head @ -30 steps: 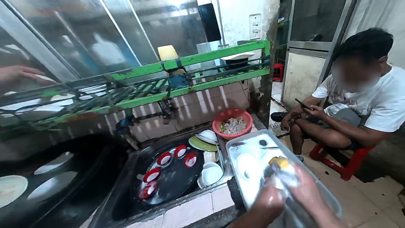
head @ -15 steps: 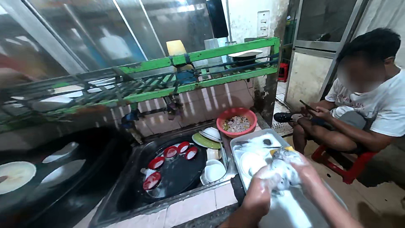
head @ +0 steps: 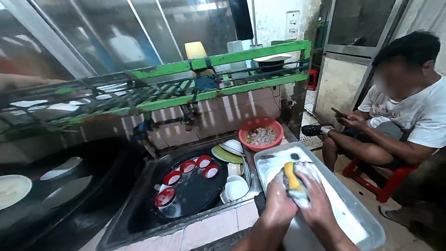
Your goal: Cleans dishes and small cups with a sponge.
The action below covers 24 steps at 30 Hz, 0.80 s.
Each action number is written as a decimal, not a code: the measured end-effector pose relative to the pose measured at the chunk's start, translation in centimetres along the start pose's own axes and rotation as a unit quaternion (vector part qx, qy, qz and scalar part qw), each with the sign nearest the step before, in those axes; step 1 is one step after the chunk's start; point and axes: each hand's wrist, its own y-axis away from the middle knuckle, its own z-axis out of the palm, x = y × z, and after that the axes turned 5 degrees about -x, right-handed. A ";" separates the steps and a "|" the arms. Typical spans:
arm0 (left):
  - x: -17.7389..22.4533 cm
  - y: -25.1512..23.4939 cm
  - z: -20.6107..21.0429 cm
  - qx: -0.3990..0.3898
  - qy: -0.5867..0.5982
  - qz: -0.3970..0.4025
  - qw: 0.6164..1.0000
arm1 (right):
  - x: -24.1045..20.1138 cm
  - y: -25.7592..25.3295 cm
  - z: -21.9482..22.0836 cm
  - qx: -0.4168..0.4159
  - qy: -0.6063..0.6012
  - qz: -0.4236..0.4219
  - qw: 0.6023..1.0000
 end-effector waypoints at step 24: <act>-1.1 -0.2 -1.0 -0.081 -0.103 -0.030 0.991 | -2.3 -3.7 -6.4 -0.117 -0.172 0.216 0.954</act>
